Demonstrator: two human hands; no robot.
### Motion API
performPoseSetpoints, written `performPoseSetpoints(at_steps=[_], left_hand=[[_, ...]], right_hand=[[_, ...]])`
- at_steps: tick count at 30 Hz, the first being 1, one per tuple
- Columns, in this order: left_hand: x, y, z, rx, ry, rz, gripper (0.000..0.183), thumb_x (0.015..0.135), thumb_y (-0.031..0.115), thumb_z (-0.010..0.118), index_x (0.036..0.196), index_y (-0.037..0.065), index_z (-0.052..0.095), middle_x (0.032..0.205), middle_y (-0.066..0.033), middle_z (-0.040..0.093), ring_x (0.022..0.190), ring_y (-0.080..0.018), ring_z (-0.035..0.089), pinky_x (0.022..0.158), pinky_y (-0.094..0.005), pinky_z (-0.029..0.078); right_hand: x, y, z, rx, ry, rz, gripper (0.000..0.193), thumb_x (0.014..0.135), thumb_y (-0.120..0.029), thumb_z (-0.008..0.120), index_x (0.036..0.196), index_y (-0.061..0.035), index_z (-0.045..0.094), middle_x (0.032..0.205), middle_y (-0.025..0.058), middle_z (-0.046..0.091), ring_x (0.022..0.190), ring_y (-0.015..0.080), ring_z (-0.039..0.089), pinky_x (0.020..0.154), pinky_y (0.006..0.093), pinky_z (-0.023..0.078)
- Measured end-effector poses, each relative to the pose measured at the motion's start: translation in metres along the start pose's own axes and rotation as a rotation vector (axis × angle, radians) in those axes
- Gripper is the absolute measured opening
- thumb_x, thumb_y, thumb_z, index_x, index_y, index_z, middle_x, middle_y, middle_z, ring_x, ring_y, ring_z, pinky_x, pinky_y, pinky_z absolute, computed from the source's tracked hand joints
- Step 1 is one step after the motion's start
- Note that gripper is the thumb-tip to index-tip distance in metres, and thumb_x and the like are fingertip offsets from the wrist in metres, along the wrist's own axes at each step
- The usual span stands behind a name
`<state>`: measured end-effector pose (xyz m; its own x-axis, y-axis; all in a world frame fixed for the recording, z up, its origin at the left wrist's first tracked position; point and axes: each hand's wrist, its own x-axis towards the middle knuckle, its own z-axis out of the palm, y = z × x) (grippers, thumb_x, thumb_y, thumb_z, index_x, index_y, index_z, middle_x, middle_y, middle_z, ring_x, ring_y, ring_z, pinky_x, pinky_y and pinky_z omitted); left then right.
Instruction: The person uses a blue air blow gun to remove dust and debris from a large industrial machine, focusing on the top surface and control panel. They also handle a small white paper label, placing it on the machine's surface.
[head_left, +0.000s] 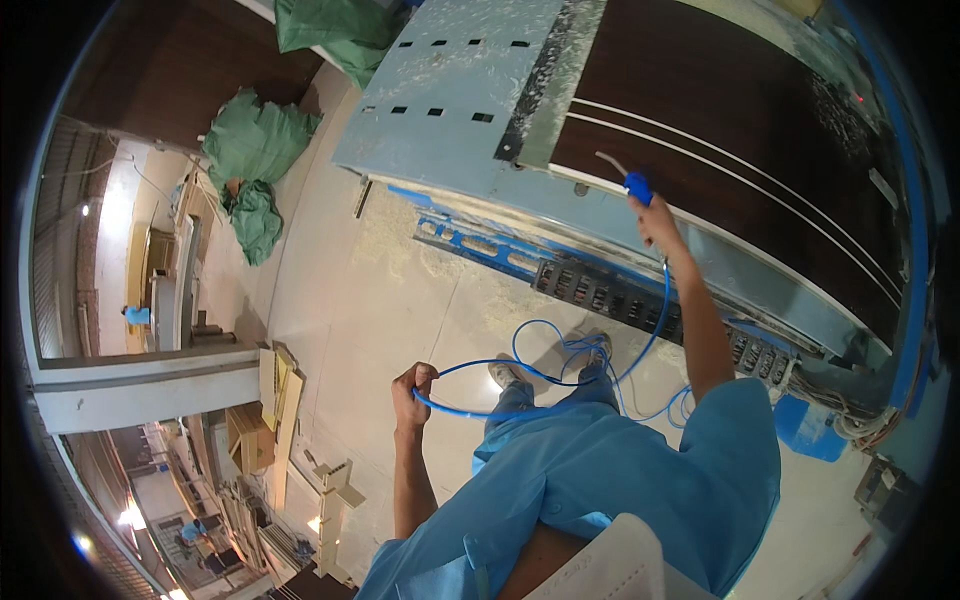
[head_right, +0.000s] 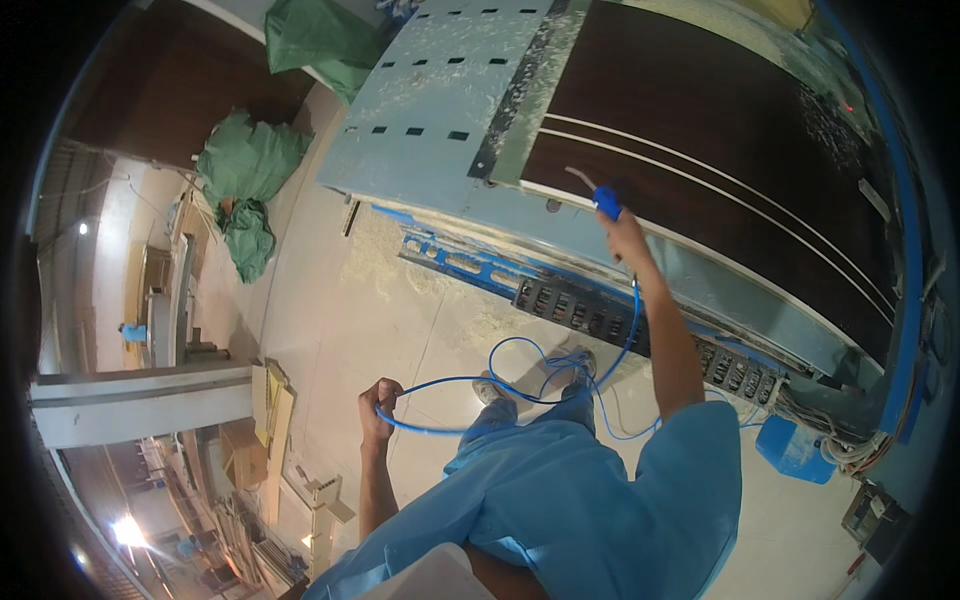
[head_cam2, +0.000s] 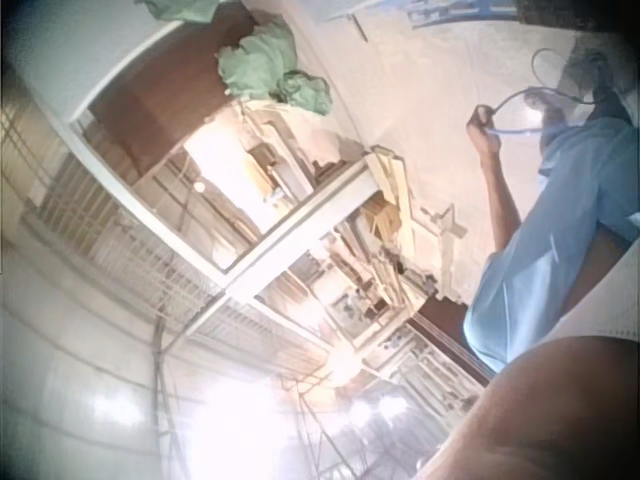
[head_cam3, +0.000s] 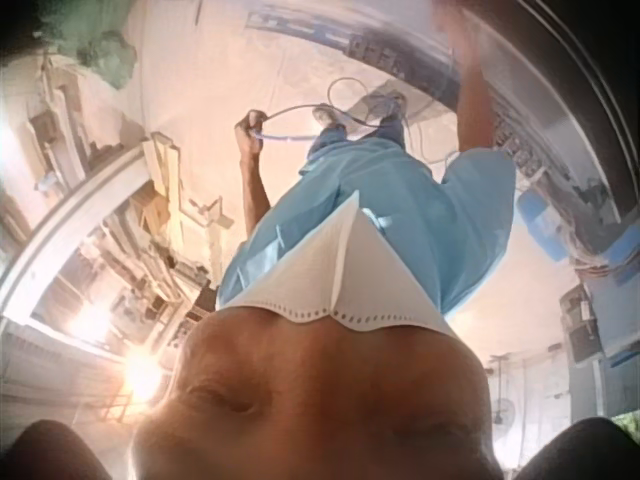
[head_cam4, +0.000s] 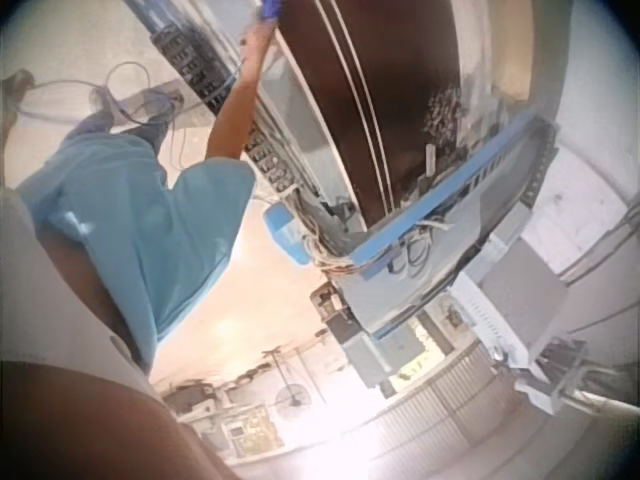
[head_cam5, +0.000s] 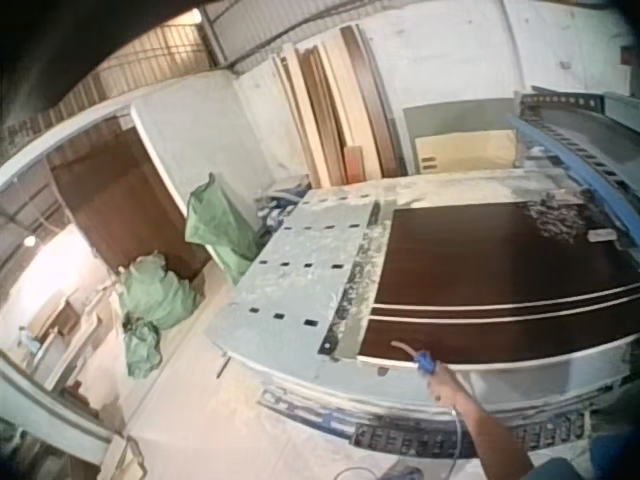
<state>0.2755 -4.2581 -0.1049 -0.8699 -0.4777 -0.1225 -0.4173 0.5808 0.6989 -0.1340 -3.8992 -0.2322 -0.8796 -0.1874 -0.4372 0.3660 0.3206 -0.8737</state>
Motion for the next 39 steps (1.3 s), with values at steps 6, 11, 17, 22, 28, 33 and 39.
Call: performPoseSetpoints(at_steps=[6,11,17,22,28,33,39], left_hand=[[-0.016,-0.096,-0.051,-0.035,0.092,-0.166,0.059,0.105,0.047,0.042,0.076,0.001,0.063,0.058,-0.0040,0.046,0.055,-0.0138,0.044,0.052,-0.0314,0.036],[-0.007,-0.181,-0.112,-0.100,0.119,-0.128,0.058,0.105,0.047,0.043,0.075,0.002,0.062,0.057,-0.0047,0.044,0.055,-0.0134,0.043,0.052,-0.0313,0.034],[0.019,-0.235,-0.175,-0.070,0.157,-0.063,0.058,0.105,0.047,0.044,0.075,0.001,0.061,0.060,-0.0082,0.051,0.057,-0.0154,0.047,0.054,-0.0324,0.039],[0.076,-0.257,-0.210,-0.086,0.157,-0.047,0.055,0.105,0.045,0.047,0.076,0.001,0.062,0.061,-0.0091,0.054,0.056,-0.0174,0.048,0.054,-0.0334,0.040],[0.164,-0.278,-0.229,-0.076,0.083,0.113,0.046,0.105,0.035,0.049,0.078,0.001,0.063,0.063,-0.0121,0.056,0.056,-0.0211,0.052,0.055,-0.0347,0.042],[0.241,-0.286,-0.274,-0.297,0.047,-0.056,0.030,0.100,0.015,0.049,0.078,0.000,0.063,0.058,-0.0027,0.050,0.055,-0.0103,0.050,0.053,-0.0277,0.039],[0.354,-0.275,-0.331,-0.226,0.094,0.010,0.051,0.103,0.038,0.043,0.078,-0.001,0.063,0.058,-0.0036,0.051,0.055,-0.0113,0.049,0.052,-0.0277,0.036]], right_hand=[[-0.066,0.001,0.157,-0.561,0.351,-0.090,0.042,0.101,-0.030,0.051,0.133,-0.0039,0.042,0.094,0.0280,0.069,0.091,0.0481,0.066,0.078,0.0570,0.051],[-0.051,-0.022,0.242,-0.591,0.613,-0.110,0.038,0.102,-0.025,0.048,0.132,-0.0027,0.041,0.090,0.0259,0.069,0.085,0.0460,0.067,0.072,0.0560,0.051],[-0.034,-0.058,0.279,-0.684,0.813,-0.075,0.038,0.102,-0.027,0.049,0.131,-0.0039,0.039,0.088,0.0245,0.070,0.080,0.0452,0.068,0.069,0.0551,0.053],[-0.012,-0.096,0.284,-0.698,0.911,-0.124,0.040,0.102,-0.030,0.049,0.130,-0.0045,0.037,0.082,0.0248,0.070,0.078,0.0454,0.069,0.065,0.0546,0.055],[0.057,-0.107,0.302,-0.597,1.132,-0.111,0.038,0.101,-0.033,0.053,0.124,-0.0050,0.040,0.078,0.0200,0.069,0.073,0.0404,0.070,0.063,0.0537,0.057],[0.131,-0.121,0.381,0.604,0.552,0.111,0.025,0.097,-0.034,0.063,0.097,-0.0109,0.052,0.065,0.0059,0.057,0.053,0.0198,0.058,0.047,0.0395,0.047],[0.172,-0.164,0.482,0.409,-0.304,0.214,0.032,0.096,-0.031,0.066,0.075,-0.0160,0.048,0.055,-0.0026,0.042,0.044,0.0092,0.041,0.041,0.0314,0.033]])
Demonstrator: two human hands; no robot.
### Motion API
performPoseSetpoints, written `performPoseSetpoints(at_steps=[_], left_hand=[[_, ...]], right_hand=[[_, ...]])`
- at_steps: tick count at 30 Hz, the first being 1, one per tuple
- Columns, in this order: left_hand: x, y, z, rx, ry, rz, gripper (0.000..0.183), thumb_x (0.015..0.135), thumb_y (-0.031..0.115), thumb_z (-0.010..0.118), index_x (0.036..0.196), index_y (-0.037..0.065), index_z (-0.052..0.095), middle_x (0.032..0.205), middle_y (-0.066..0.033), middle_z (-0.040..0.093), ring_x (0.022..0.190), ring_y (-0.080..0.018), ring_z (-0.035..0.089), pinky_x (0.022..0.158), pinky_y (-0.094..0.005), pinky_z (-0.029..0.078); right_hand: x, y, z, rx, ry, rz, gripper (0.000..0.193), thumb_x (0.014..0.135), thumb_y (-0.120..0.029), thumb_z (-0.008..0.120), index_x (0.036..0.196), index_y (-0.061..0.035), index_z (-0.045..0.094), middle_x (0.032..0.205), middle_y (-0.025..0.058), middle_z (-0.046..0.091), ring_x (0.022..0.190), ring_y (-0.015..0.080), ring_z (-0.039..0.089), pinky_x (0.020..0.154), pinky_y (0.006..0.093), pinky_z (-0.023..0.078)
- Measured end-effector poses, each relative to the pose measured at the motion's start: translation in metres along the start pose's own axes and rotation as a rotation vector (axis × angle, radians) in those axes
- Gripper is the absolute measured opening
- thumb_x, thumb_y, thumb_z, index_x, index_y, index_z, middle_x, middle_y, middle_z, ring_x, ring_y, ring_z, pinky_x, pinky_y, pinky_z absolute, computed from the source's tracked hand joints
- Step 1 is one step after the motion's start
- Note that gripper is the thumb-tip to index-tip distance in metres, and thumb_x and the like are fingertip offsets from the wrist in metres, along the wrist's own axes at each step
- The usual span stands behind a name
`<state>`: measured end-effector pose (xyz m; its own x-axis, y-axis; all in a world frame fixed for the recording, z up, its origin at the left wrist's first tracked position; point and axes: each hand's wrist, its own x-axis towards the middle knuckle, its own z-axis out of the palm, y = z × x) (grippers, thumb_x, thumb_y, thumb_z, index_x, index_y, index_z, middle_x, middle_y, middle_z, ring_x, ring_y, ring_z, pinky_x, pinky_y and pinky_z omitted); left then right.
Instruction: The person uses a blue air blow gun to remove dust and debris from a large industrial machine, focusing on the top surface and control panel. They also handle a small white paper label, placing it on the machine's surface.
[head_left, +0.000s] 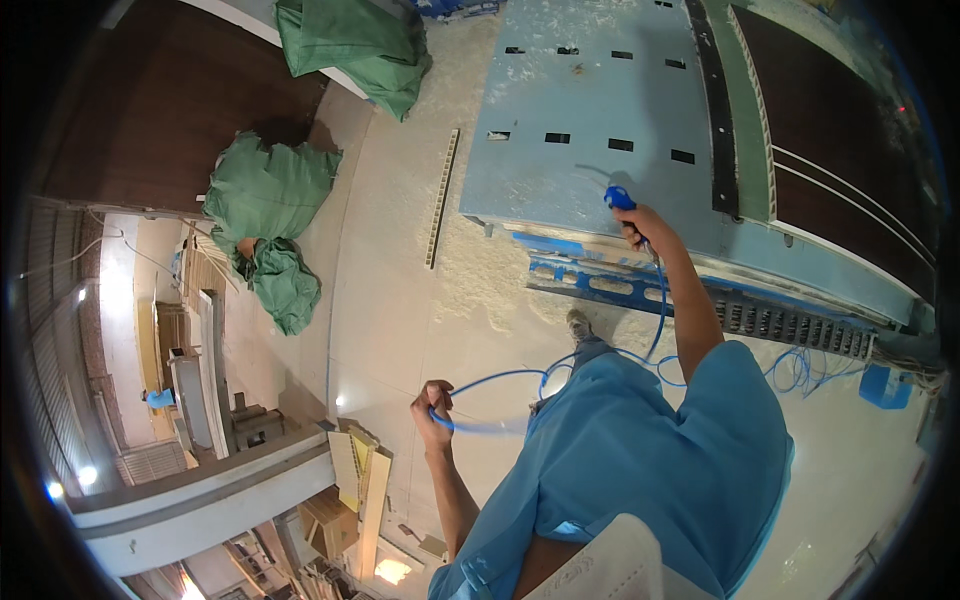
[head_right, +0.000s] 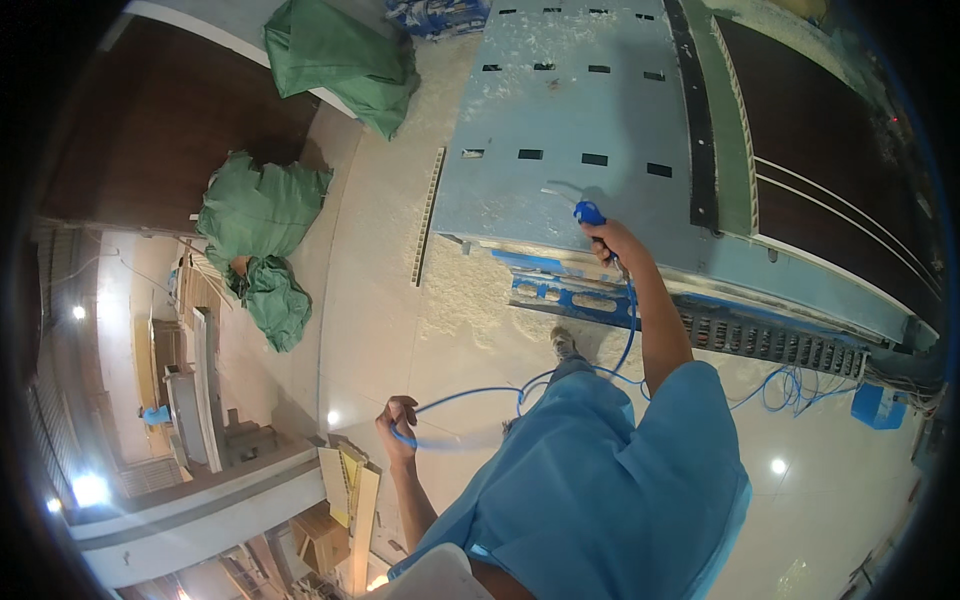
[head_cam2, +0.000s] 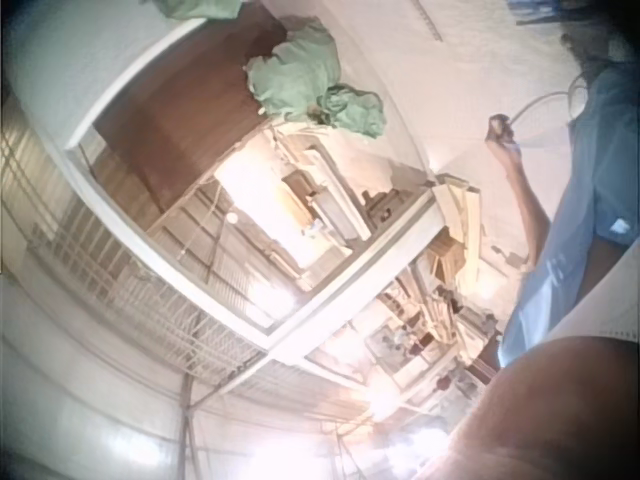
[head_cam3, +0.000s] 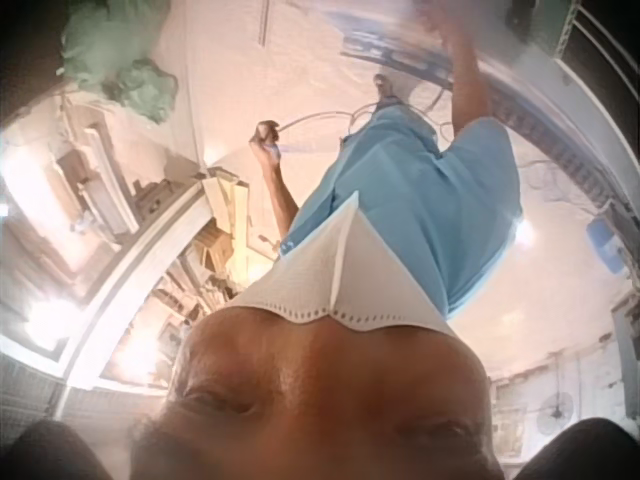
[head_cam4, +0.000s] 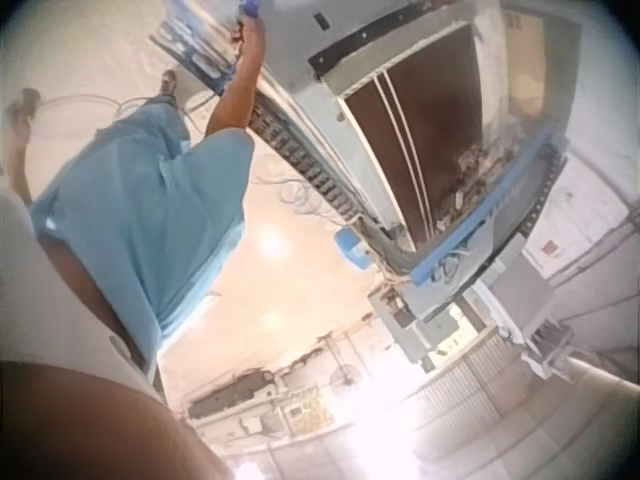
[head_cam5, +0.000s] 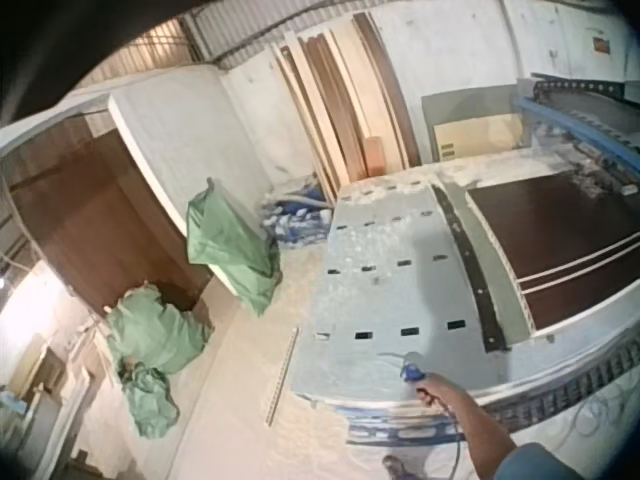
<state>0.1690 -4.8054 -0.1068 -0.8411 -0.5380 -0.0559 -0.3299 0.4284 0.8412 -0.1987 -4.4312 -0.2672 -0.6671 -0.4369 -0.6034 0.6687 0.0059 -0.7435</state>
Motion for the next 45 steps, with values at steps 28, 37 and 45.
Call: performPoseSetpoints(at_steps=[28,37,45], left_hand=[[0.372,-0.046,0.022,0.028,-0.865,0.069,0.047,0.108,0.034,0.043,0.080,0.005,0.067,0.049,0.0047,0.041,0.044,-0.0049,0.038,0.043,-0.0254,0.027],[0.426,-0.048,0.019,-0.131,-1.038,0.116,0.045,0.107,0.032,0.044,0.082,0.003,0.067,0.048,0.0057,0.038,0.043,-0.0031,0.034,0.042,-0.0253,0.024],[0.408,-0.050,0.016,-0.071,-1.122,0.196,0.043,0.107,0.032,0.045,0.084,0.003,0.067,0.049,0.0061,0.039,0.043,-0.0031,0.035,0.042,-0.0249,0.025]], right_hand=[[0.065,-0.195,-0.108,0.931,1.201,-0.752,0.012,0.094,-0.019,0.060,0.091,-0.0091,0.054,0.059,0.0053,0.046,0.046,0.0181,0.045,0.045,0.0370,0.039],[0.007,-0.132,-0.062,0.929,1.433,-0.565,0.024,0.097,-0.020,0.058,0.080,-0.0089,0.047,0.054,0.0031,0.042,0.042,0.0168,0.041,0.040,0.0365,0.036],[-0.021,-0.036,-0.051,1.204,1.302,-0.714,0.018,0.098,-0.024,0.060,0.091,-0.0102,0.051,0.063,0.0058,0.046,0.047,0.0201,0.045,0.042,0.0377,0.037]])
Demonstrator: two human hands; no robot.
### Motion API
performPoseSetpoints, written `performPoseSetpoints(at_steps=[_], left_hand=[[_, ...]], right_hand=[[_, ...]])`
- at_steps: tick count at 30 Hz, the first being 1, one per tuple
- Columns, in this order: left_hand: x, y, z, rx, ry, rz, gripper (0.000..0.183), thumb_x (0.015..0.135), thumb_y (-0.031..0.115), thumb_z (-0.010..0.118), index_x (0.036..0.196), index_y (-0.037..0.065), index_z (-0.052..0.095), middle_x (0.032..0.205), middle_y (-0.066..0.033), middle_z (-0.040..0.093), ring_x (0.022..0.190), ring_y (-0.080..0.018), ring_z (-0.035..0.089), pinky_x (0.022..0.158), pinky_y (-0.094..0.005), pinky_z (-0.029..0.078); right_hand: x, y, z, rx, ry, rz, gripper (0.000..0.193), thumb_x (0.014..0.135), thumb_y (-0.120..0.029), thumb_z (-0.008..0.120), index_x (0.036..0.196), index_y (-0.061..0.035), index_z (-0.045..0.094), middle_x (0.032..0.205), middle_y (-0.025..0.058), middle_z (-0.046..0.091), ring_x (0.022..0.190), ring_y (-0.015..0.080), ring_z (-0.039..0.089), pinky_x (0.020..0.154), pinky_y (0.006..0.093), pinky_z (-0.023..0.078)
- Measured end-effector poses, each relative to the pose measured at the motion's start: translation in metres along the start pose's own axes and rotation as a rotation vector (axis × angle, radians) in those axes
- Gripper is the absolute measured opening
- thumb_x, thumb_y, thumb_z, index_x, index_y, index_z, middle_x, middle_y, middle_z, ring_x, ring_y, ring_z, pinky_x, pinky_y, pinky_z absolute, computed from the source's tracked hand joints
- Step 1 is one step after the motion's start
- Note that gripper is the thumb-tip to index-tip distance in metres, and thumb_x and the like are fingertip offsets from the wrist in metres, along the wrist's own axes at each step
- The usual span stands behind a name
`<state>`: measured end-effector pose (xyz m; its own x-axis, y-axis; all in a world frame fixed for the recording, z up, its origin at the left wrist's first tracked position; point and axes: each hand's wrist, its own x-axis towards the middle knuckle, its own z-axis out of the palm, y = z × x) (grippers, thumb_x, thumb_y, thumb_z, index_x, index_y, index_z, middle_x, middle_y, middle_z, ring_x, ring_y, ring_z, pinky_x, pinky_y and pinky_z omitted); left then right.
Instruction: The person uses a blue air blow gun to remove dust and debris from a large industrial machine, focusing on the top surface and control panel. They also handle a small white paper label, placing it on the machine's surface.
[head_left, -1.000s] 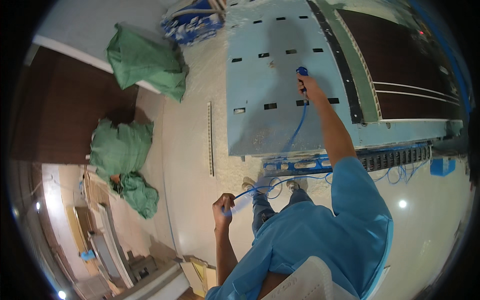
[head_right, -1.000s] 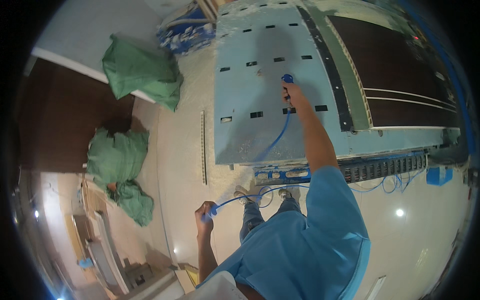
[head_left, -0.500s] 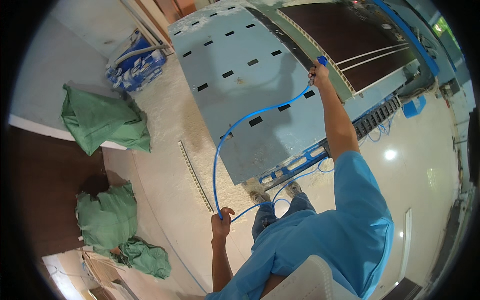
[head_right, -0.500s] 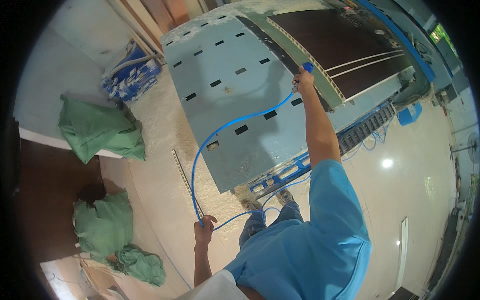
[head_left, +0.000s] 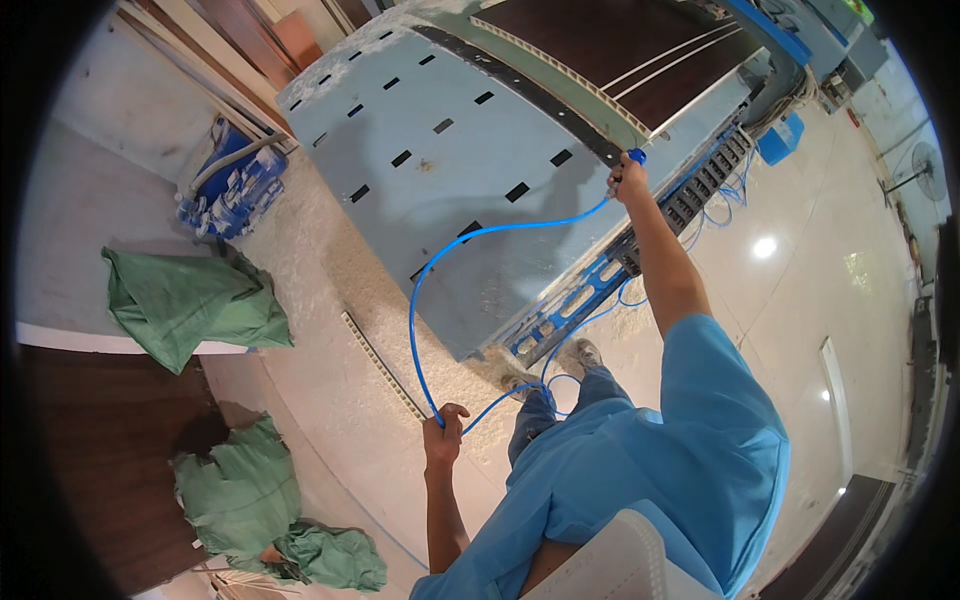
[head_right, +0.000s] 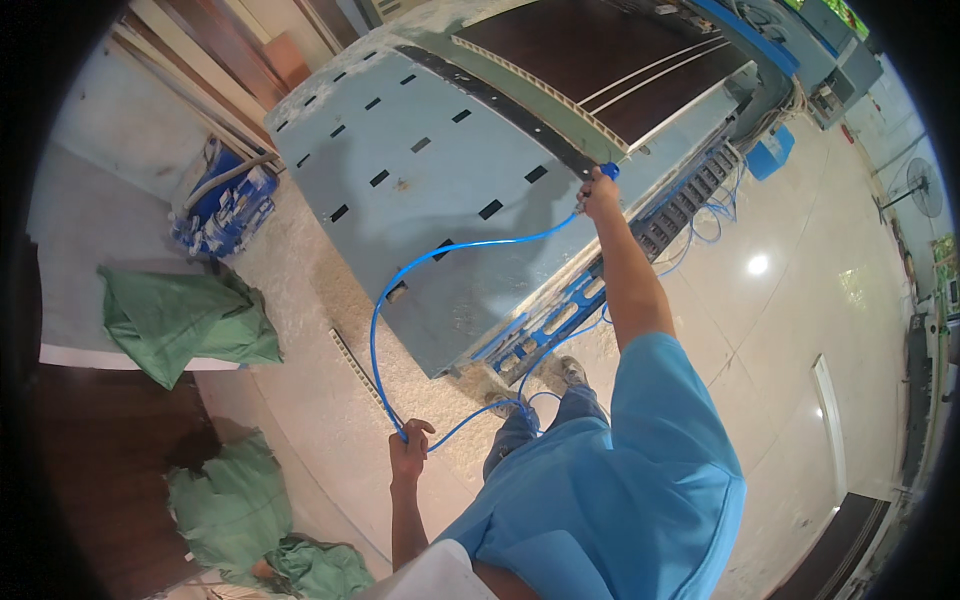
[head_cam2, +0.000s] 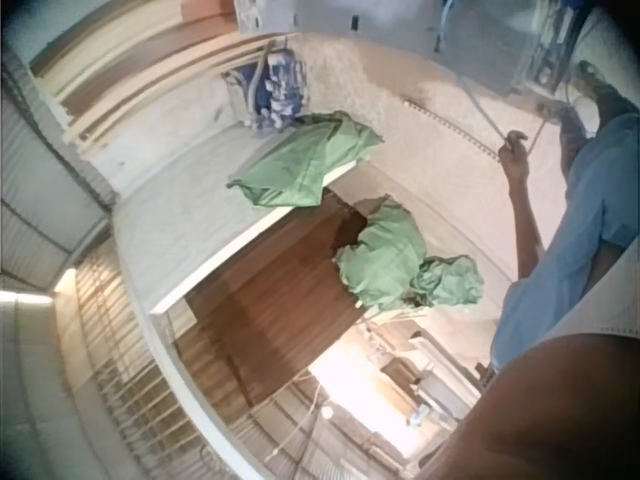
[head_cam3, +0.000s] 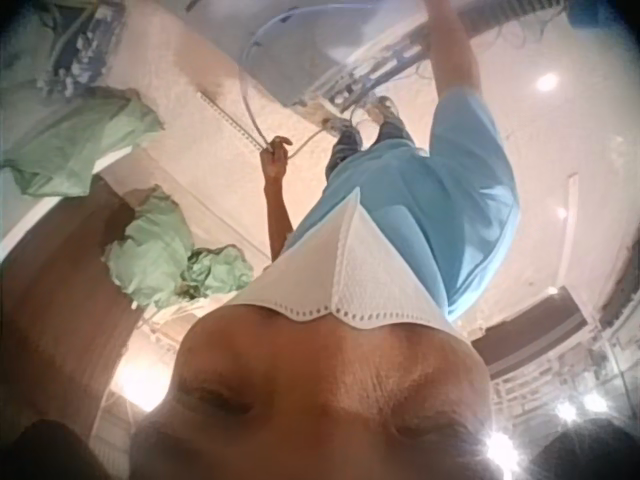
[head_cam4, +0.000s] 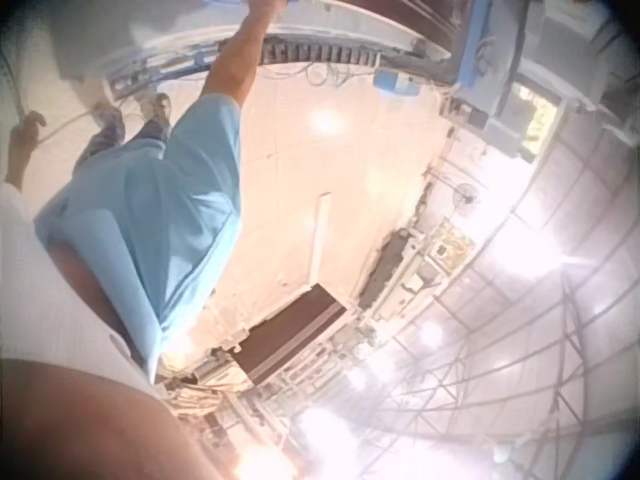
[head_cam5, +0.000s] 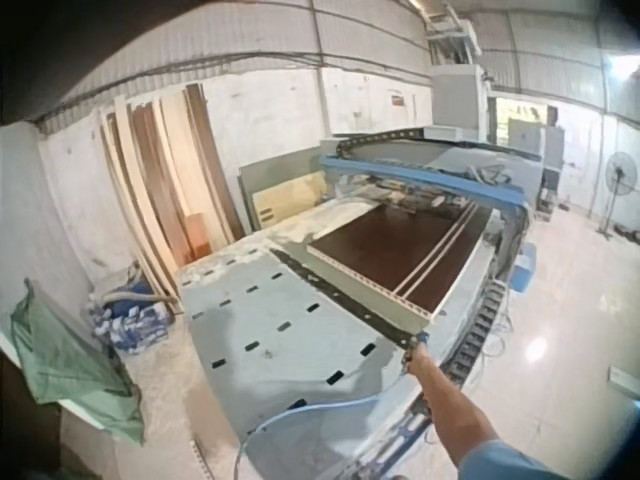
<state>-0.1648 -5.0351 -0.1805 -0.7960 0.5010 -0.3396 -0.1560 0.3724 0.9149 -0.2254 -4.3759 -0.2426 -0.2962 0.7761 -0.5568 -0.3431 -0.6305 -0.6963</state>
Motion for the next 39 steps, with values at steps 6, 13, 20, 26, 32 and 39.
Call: performPoseSetpoints(at_steps=[6,13,20,26,32,39], left_hand=[[-0.046,0.008,0.049,0.067,0.138,-0.083,0.043,0.106,0.037,0.048,0.084,0.005,0.069,0.050,0.0030,0.045,0.045,-0.0059,0.043,0.044,-0.0252,0.033],[-0.077,0.017,0.193,0.220,0.082,-0.158,0.028,0.103,0.028,0.054,0.094,0.009,0.073,0.061,0.0007,0.055,0.055,-0.0085,0.053,0.052,-0.0275,0.042],[-0.086,0.060,0.310,0.275,-0.298,-0.038,0.031,0.104,0.029,0.051,0.101,0.005,0.070,0.075,-0.0025,0.060,0.070,-0.0118,0.059,0.067,-0.0270,0.047],[-0.106,0.061,0.334,0.403,-0.304,-0.030,0.023,0.100,0.025,0.057,0.107,0.010,0.073,0.075,-0.0028,0.066,0.069,-0.0115,0.063,0.066,-0.0286,0.050],[-0.152,0.039,0.394,0.389,-0.247,0.081,0.034,0.102,0.041,0.055,0.104,0.012,0.073,0.068,-0.0017,0.063,0.064,-0.0110,0.063,0.062,-0.0281,0.049],[-0.257,0.008,0.489,0.335,-0.278,0.054,0.037,0.102,0.044,0.053,0.104,0.013,0.072,0.069,-0.0011,0.062,0.065,-0.0120,0.063,0.064,-0.0302,0.050]], right_hand=[[0.021,-0.064,0.004,0.224,0.134,-0.178,0.018,0.098,-0.025,0.060,0.096,-0.0089,0.051,0.060,0.0069,0.047,0.047,0.0221,0.047,0.042,0.0409,0.036],[0.072,-0.186,-0.090,0.325,0.167,-0.340,0.020,0.095,-0.022,0.063,0.088,-0.0084,0.050,0.054,0.0050,0.045,0.041,0.0216,0.044,0.041,0.0392,0.036],[0.079,-0.294,-0.290,-0.163,0.155,-0.531,0.013,0.096,-0.020,0.060,0.088,-0.0109,0.056,0.057,0.0066,0.048,0.050,0.0219,0.054,0.040,0.0383,0.037],[0.042,-0.356,-0.438,0.099,0.374,-0.392,0.032,0.097,-0.026,0.063,0.075,-0.0118,0.045,0.054,0.0014,0.040,0.040,0.0169,0.038,0.040,0.0354,0.033],[-0.037,-0.445,-0.460,-0.106,-0.045,-0.422,0.028,0.097,-0.029,0.063,0.078,-0.0119,0.050,0.055,0.0010,0.044,0.042,0.0144,0.041,0.039,0.0339,0.036],[-0.142,-0.611,-0.402,-0.372,-0.169,-0.737,0.035,0.096,-0.036,0.064,0.074,-0.0144,0.047,0.055,-0.0017,0.042,0.043,0.0117,0.040,0.041,0.0323,0.035]])
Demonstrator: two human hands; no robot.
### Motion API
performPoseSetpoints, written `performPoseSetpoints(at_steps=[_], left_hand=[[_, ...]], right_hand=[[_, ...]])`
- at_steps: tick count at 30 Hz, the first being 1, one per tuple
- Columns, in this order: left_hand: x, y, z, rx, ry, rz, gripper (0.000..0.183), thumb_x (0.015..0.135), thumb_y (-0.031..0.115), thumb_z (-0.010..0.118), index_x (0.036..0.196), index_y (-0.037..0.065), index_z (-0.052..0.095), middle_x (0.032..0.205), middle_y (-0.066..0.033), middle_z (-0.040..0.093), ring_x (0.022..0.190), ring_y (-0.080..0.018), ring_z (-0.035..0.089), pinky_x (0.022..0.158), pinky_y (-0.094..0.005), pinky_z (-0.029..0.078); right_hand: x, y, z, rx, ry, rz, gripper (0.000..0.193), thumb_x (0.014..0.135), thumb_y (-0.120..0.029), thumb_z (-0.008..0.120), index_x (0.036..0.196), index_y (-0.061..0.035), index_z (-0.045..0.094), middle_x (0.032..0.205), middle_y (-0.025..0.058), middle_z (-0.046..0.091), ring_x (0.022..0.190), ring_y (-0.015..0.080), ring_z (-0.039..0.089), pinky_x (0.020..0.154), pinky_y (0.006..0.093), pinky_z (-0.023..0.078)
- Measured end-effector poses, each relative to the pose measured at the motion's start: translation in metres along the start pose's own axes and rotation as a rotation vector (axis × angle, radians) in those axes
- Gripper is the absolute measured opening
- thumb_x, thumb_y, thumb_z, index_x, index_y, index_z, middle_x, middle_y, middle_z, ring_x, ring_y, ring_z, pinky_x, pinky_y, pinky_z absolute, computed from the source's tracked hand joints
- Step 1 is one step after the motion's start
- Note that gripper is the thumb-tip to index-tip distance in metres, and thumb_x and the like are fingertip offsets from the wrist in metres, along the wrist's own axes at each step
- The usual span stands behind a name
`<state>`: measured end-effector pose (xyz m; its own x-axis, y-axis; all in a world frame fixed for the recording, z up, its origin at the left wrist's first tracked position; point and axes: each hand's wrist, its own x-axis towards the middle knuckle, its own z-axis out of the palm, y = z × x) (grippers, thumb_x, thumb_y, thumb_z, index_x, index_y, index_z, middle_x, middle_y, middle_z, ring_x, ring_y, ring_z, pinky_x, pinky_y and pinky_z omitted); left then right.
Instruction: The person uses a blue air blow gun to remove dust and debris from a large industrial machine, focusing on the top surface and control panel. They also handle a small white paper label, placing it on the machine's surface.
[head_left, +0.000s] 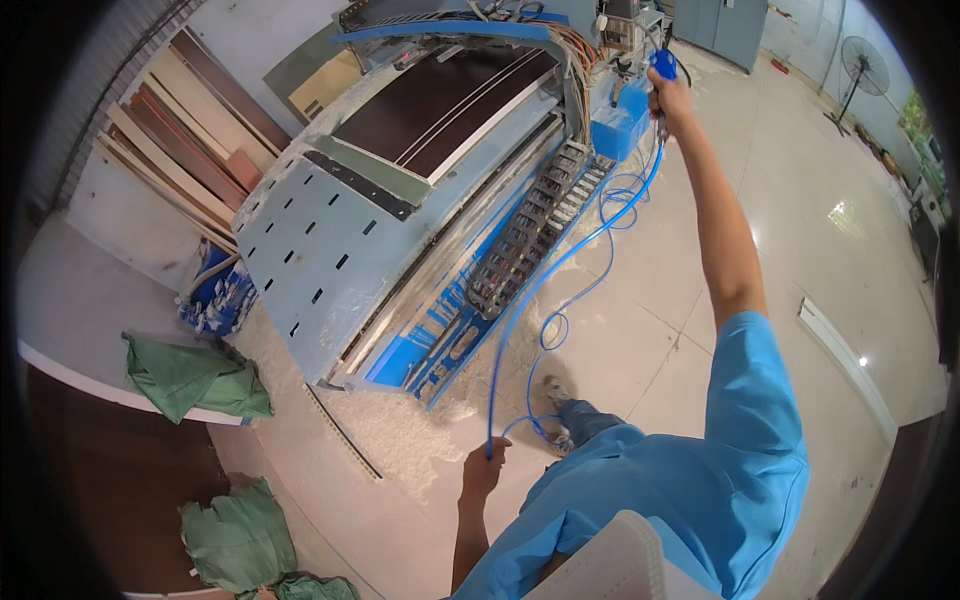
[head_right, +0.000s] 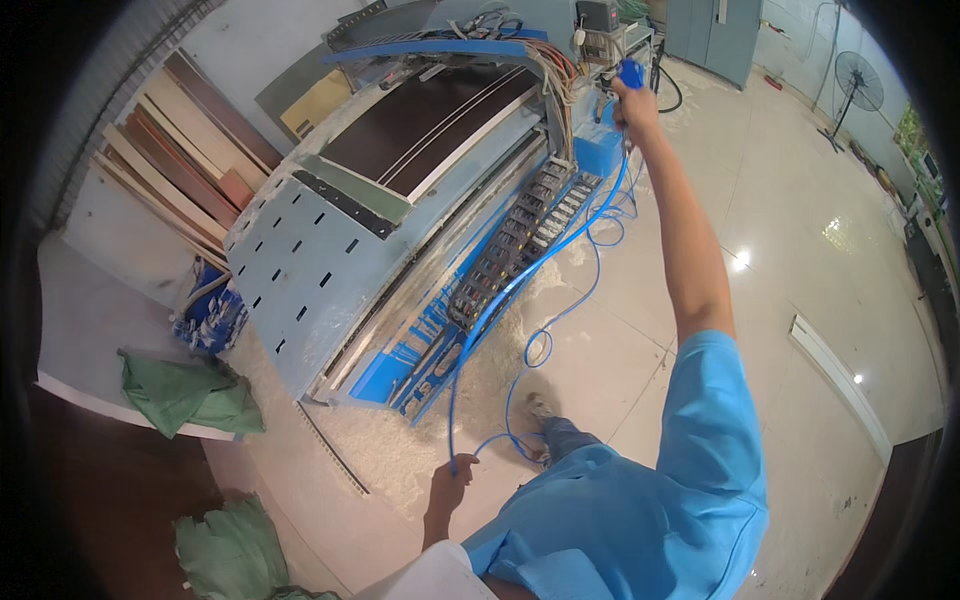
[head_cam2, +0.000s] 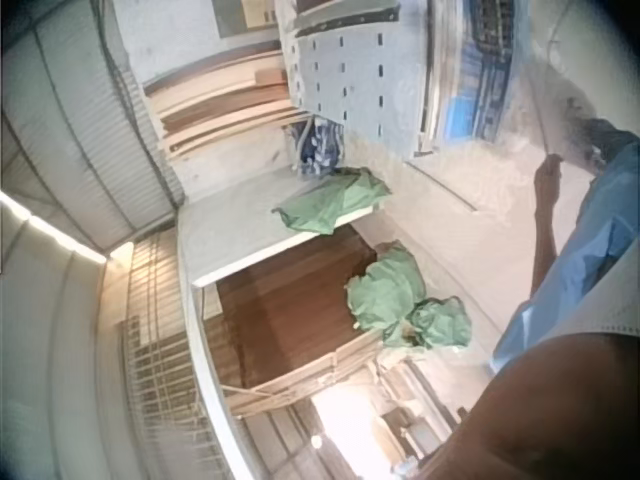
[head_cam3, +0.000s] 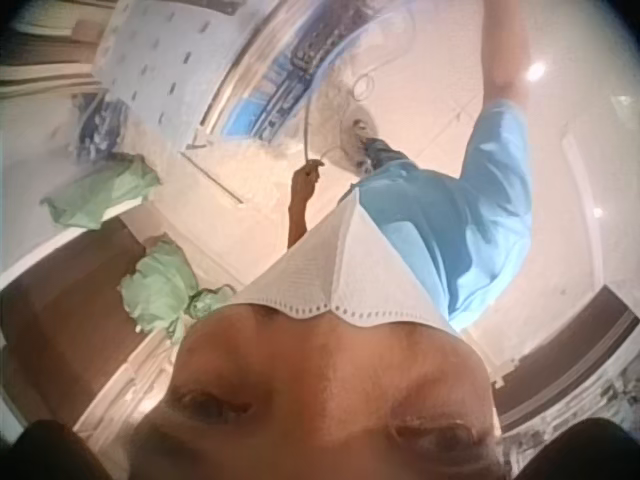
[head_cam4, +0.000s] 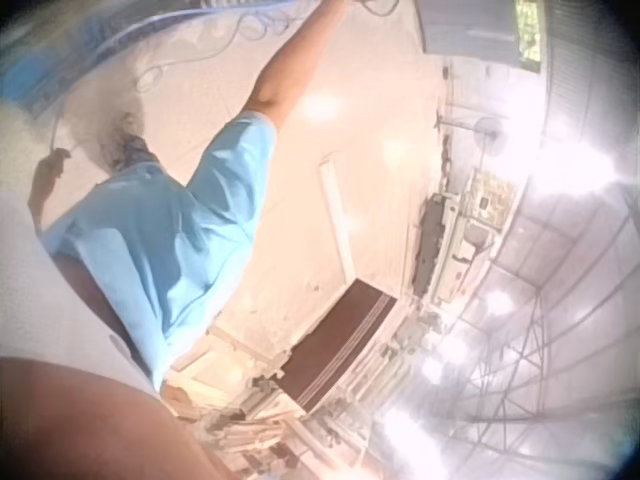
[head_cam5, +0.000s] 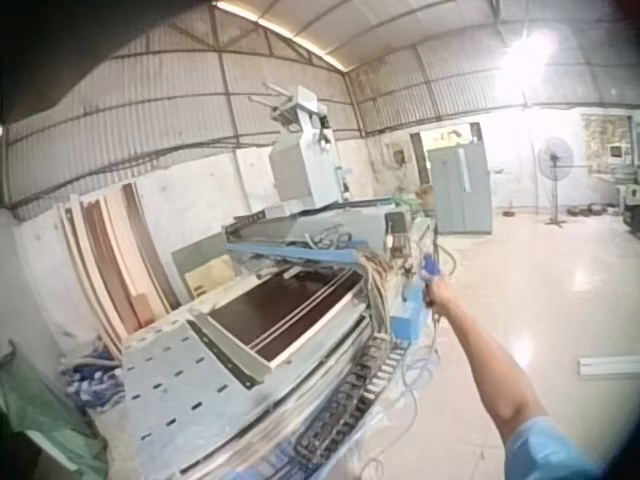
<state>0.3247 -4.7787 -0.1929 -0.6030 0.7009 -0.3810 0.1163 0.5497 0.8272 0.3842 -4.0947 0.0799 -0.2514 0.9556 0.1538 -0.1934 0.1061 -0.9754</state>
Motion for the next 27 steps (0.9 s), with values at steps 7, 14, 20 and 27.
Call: performPoseSetpoints(at_steps=[7,14,20,27], left_hand=[[-0.019,0.001,0.070,0.363,-0.007,-0.137,0.039,0.097,0.050,0.057,0.105,0.015,0.070,0.073,-0.0156,0.067,0.068,-0.0343,0.065,0.064,-0.0434,0.049],[0.027,0.015,0.183,0.393,-0.041,0.318,0.025,0.087,0.031,0.076,0.094,0.008,0.071,0.093,-0.0126,0.067,0.090,-0.0267,0.066,0.079,-0.0363,0.051],[0.104,0.078,0.347,0.564,-0.508,0.237,0.026,0.086,0.030,0.070,0.101,0.010,0.071,0.108,-0.0189,0.065,0.110,-0.0369,0.059,0.097,-0.0435,0.047],[0.179,0.199,0.483,0.803,-0.677,0.211,0.036,0.088,0.040,0.068,0.113,0.015,0.066,0.116,-0.0156,0.067,0.110,-0.0356,0.062,0.092,-0.0443,0.049]], right_hand=[[-0.024,-0.039,-0.083,-0.455,-0.175,0.010,0.052,0.093,-0.056,0.059,0.078,-0.0060,0.054,0.062,0.0033,0.052,0.053,0.0171,0.053,0.052,0.0424,0.052],[-0.131,0.026,-0.290,-0.860,-1.018,0.670,0.082,0.089,-0.075,0.050,0.087,0.0056,0.064,0.060,0.0123,0.059,0.048,0.0217,0.064,0.047,0.0390,0.057],[-0.190,0.012,-0.459,-0.409,-1.547,1.101,0.067,0.091,-0.063,0.060,0.085,0.0031,0.066,0.057,0.0109,0.060,0.048,0.0197,0.063,0.049,0.0364,0.052],[-0.190,0.040,-0.586,-0.779,-1.047,1.209,0.055,0.089,-0.054,0.067,0.079,0.0006,0.070,0.060,0.0126,0.064,0.055,0.0302,0.067,0.060,0.0408,0.055]])
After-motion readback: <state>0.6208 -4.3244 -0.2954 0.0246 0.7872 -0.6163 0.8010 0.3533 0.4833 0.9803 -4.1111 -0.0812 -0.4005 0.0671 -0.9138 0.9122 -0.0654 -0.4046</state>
